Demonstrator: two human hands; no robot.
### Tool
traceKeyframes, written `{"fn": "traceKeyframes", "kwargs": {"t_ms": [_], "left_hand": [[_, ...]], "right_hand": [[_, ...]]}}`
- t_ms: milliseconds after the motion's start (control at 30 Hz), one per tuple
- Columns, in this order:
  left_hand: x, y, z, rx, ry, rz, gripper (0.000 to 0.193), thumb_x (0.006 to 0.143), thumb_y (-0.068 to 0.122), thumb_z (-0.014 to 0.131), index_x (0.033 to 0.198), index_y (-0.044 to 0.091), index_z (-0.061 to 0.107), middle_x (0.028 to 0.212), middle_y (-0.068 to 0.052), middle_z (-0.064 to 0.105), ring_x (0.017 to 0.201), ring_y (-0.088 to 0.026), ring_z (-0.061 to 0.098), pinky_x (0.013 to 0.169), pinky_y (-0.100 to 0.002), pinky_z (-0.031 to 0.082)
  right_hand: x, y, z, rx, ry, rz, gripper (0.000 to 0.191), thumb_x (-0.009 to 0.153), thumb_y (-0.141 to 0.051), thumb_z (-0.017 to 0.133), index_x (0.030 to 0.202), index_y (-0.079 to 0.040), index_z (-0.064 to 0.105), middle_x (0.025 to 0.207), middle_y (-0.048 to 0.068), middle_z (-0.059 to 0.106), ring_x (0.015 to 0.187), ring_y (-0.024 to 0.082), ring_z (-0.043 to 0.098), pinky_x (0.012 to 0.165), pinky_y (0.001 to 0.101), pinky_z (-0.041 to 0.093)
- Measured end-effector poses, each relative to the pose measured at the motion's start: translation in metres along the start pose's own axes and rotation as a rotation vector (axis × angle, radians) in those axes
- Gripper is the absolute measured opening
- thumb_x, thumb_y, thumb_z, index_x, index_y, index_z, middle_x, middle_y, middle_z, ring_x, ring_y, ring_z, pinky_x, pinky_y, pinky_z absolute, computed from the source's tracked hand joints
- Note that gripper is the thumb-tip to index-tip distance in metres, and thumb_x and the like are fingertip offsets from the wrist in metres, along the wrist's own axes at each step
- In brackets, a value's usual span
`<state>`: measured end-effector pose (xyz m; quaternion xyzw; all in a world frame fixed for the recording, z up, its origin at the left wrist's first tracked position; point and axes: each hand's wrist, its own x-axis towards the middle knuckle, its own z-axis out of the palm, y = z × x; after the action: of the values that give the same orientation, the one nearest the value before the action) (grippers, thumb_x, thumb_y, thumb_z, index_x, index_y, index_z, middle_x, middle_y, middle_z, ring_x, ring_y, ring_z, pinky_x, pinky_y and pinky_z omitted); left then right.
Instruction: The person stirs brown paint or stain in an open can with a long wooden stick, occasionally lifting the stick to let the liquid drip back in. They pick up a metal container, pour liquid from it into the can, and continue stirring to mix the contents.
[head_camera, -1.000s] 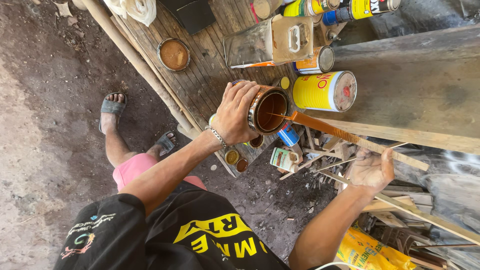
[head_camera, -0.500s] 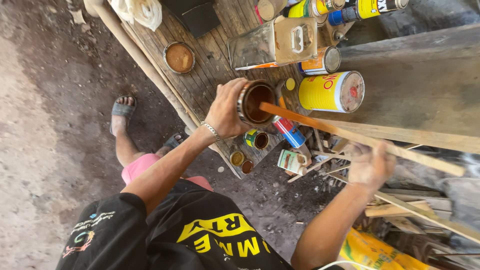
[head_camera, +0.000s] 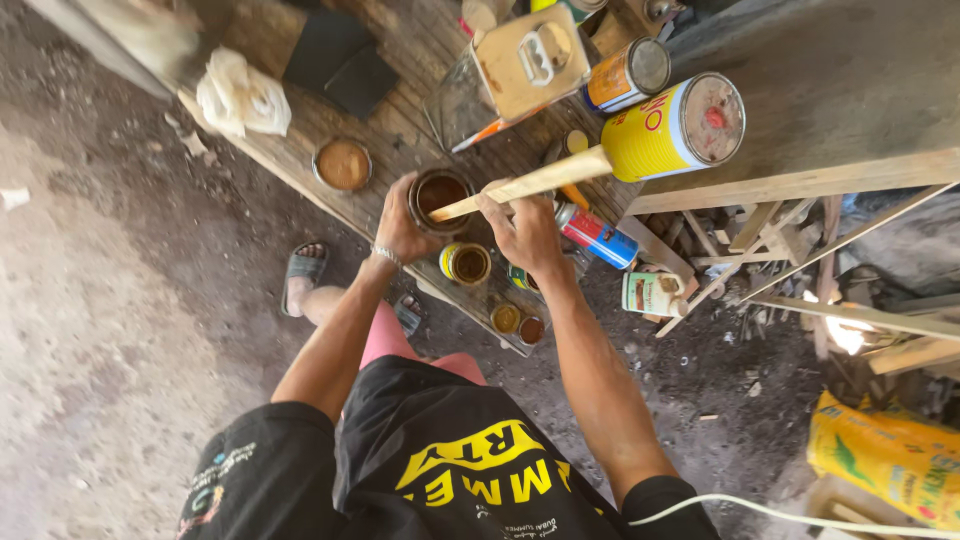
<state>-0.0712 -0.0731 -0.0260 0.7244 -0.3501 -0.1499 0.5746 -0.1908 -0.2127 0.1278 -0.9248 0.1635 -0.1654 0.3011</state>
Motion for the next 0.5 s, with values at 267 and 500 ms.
{"fn": "traceKeyframes", "kwargs": {"t_ms": [267,500], "left_hand": [[0.046,-0.03,-0.053,-0.1,-0.239,0.0,0.075,0.082,0.014,0.076,0.149,0.0,0.047,0.143,-0.022,0.054,0.132,-0.036,0.059,0.108,-0.041,0.055],[0.18,0.022,-0.029,0.042,-0.342,0.209,0.058,0.089,0.022,0.085,0.137,0.003,0.061,0.132,-0.02,0.06,0.114,-0.035,0.065,0.087,-0.04,0.06]], "right_hand": [[-0.027,0.027,0.023,0.007,0.01,0.42,0.018,0.101,-0.021,0.068,0.106,-0.003,0.068,0.087,0.015,0.075,0.085,0.032,0.075,0.074,0.0412,0.058],[-0.044,0.101,-0.028,-0.163,-0.214,0.623,0.024,0.078,-0.001,0.068,0.102,-0.002,0.074,0.095,0.016,0.078,0.092,0.03,0.076,0.08,0.0414,0.06]]}}
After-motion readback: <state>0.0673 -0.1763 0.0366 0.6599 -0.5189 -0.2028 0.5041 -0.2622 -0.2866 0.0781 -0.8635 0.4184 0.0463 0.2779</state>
